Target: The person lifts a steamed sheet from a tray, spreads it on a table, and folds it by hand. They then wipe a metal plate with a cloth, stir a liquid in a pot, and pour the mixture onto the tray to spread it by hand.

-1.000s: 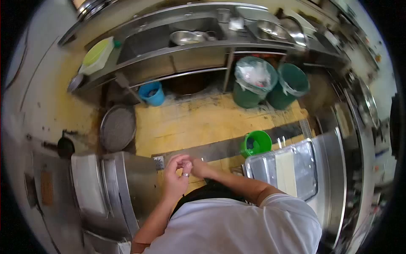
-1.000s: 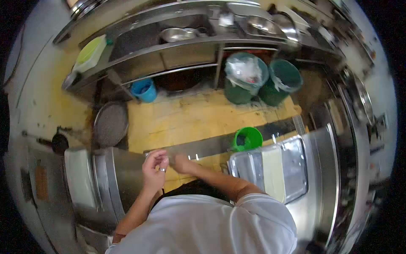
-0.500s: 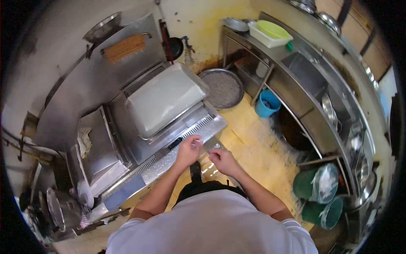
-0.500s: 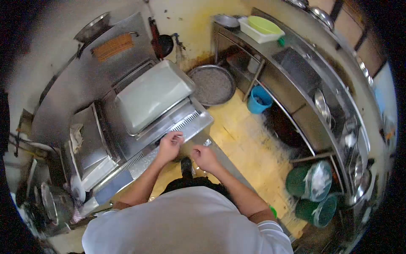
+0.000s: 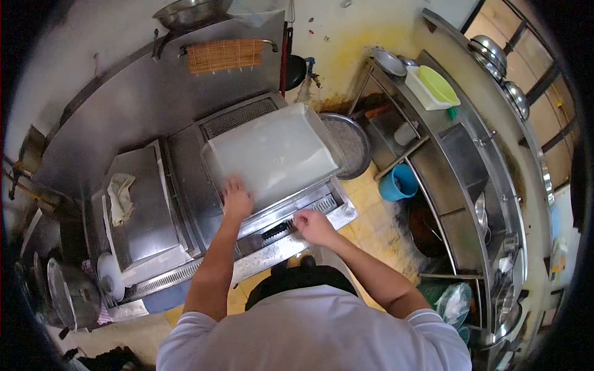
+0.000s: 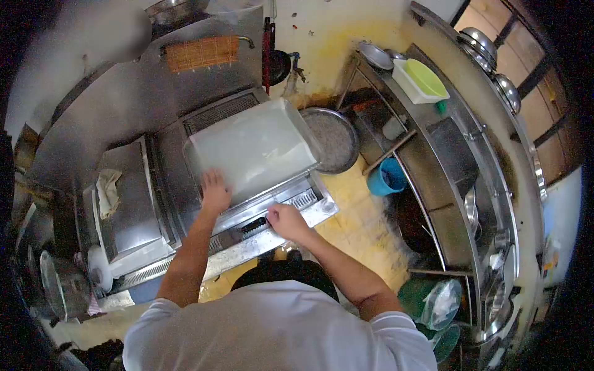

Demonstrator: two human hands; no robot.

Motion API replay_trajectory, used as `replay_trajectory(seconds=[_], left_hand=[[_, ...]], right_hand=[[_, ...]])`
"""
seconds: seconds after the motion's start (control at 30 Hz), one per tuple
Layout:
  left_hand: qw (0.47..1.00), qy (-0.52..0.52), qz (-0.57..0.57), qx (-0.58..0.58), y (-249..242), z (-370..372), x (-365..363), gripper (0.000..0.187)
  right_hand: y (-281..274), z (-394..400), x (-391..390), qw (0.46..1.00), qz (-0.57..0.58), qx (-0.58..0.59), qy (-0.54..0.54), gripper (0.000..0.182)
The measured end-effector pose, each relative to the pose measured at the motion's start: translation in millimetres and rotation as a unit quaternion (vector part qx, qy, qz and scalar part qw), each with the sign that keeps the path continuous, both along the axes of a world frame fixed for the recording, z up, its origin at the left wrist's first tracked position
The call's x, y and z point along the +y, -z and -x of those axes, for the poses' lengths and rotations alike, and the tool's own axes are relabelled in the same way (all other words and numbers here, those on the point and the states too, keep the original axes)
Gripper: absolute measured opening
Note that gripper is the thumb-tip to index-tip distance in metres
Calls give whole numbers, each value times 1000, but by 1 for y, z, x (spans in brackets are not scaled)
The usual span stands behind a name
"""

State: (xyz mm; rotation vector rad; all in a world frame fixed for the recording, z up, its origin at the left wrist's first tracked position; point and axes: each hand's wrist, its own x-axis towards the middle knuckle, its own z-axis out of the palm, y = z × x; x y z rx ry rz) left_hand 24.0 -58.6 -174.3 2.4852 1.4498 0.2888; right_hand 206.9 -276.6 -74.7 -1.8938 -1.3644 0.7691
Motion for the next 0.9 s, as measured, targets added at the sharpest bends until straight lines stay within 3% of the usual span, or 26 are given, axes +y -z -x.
replay_trajectory(seconds=[0.1, 0.2, 0.33, 0.47, 0.67, 0.73, 0.87, 0.9], left_hand=[[998, -9, 3, -63, -3, 1, -12, 68], [994, -23, -33, -103, -17, 8, -43, 61], [984, -37, -66, -162, -37, 22, -95, 52], [975, -115, -58, -179, -68, 39, -146, 49], [950, -247, -63, -180, -69, 93, -209, 48], [938, -289, -46, -187, -62, 113, -230, 49], [908, -369, -17, -200, -40, 155, -262, 51], [903, -375, -19, -207, -39, 165, -269, 50]], right_hand=[[0, -13, 54, 993, -96, -68, 5, 21], [10, -22, 107, 987, -127, -77, -61, 18], [28, -5, 155, 979, -27, -140, -146, 17], [59, 23, 183, 947, 63, -216, -228, 25], [77, 20, 181, 935, 75, -187, -291, 34], [73, 19, 172, 939, 64, -206, -268, 37], [72, 17, 154, 907, 16, -259, -330, 40], [74, 20, 145, 916, -14, -271, -295, 39]])
